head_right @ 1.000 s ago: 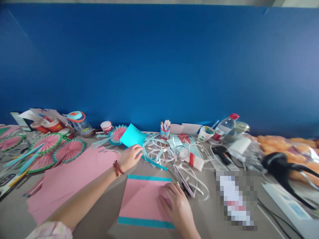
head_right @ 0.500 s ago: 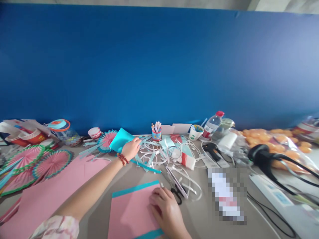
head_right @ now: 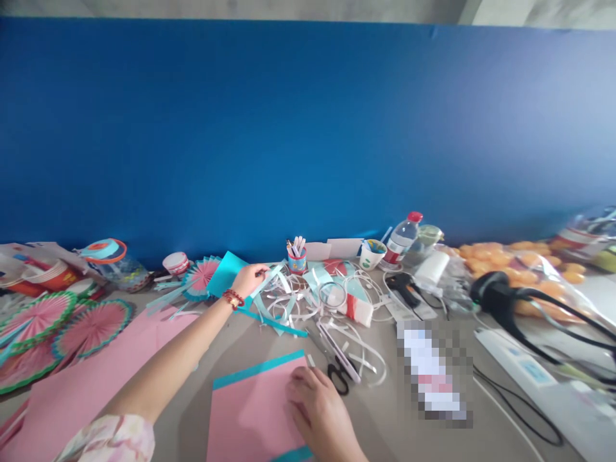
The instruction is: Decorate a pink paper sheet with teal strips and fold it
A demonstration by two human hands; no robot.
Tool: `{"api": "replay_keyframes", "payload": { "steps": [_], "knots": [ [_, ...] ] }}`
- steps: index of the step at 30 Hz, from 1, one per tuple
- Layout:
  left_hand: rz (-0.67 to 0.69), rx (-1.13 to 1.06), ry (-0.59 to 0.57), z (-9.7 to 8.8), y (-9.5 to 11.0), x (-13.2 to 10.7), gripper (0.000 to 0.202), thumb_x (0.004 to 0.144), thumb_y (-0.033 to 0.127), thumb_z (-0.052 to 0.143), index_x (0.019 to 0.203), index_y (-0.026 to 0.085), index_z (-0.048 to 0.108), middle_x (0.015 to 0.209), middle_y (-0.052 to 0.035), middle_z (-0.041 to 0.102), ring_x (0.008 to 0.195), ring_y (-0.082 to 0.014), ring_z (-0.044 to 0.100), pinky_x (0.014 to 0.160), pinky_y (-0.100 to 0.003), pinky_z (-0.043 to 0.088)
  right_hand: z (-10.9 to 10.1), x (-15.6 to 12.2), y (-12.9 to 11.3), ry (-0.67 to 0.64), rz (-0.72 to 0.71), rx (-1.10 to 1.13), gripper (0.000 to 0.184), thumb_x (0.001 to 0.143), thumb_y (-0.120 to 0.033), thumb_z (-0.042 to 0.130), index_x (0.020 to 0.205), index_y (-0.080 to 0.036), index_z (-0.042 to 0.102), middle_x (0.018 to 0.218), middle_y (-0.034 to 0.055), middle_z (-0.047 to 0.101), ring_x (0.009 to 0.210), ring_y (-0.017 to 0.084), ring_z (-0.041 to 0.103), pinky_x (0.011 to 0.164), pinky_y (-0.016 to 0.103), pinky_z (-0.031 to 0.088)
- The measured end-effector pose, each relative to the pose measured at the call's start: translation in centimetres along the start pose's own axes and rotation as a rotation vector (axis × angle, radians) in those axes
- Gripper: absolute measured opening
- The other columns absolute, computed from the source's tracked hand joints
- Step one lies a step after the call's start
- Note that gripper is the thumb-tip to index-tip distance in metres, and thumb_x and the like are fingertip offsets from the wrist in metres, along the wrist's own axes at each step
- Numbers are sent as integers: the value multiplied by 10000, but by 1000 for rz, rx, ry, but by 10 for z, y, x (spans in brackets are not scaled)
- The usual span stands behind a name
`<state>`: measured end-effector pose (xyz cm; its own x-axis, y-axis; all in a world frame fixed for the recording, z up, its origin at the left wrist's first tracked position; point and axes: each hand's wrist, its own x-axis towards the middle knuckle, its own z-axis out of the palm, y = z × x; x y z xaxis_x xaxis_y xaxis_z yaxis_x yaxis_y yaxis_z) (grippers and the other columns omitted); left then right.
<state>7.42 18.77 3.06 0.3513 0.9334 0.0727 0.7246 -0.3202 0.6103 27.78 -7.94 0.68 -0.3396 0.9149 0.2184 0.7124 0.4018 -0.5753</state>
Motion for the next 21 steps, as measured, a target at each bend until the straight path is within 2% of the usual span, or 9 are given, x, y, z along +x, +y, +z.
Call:
{"api": "replay_keyframes", "payload": {
  "steps": [3, 6, 10, 13, 15, 17, 21],
  "knots": [
    [8, -147, -30, -9, -3, -20, 294, 918, 366, 562, 1094, 149, 653, 999, -78, 706, 950, -210, 669, 845, -322, 539, 0, 0, 0, -3, -11, -17, 202, 831, -154, 553, 963, -235, 683, 1085, 60, 655, 993, 221, 609, 870, 346, 509],
    [23, -242, -119, -11, -8, -56, 345, 861, 411, 591, 1065, 143, 664, 968, -69, 732, 900, -202, 688, 781, -277, 536, 0, -3, -1, 4, -18, -38, 199, 854, -166, 552, 990, -231, 682, 1122, 67, 653, 1026, 227, 603, 894, 358, 504],
    [21, -281, -284, -10, -20, -113, 332, 819, 436, 603, 976, 156, 686, 841, -43, 742, 753, -168, 680, 685, -237, 506, -2, -10, -6, -23, -31, -32, 184, 895, -184, 531, 998, -229, 677, 1115, 70, 658, 1022, 218, 602, 894, 355, 500],
    [-5, -238, -342, -11, -31, -142, 315, 823, 435, 580, 918, 155, 686, 695, -14, 706, 602, -142, 621, 542, -207, 430, -2, -13, -10, -32, -44, -31, 178, 911, -191, 522, 1004, -225, 671, 1106, 71, 661, 1012, 215, 605, 889, 362, 500],
    [-19, -180, -315, -15, -37, -151, 299, 839, 437, 556, 848, 165, 680, 637, 9, 665, 550, -127, 571, 506, -201, 377, -2, -13, -12, -36, -62, -34, 186, 918, -190, 513, 1016, -226, 668, 1100, 72, 666, 1008, 213, 609, 885, 363, 503],
    [-19, -112, -250, -21, -40, -152, 307, 863, 437, 525, 772, 179, 664, 629, 17, 636, 558, -124, 547, 530, -206, 369, -3, -13, -12, -27, -75, -36, 199, 928, -193, 500, 1035, -221, 665, 1103, 77, 672, 1010, 211, 614, 883, 359, 509],
    [29, -1, -62, -34, -34, -151, 311, 903, 416, 475, 803, 189, 662, 870, -42, 663, 791, -171, 583, 700, -244, 428, -10, -14, -6, 44, -56, -87, 229, 944, -232, 492, 1079, -213, 676, 1134, 102, 683, 1048, 230, 623, 900, 387, 524]
  ]
}}
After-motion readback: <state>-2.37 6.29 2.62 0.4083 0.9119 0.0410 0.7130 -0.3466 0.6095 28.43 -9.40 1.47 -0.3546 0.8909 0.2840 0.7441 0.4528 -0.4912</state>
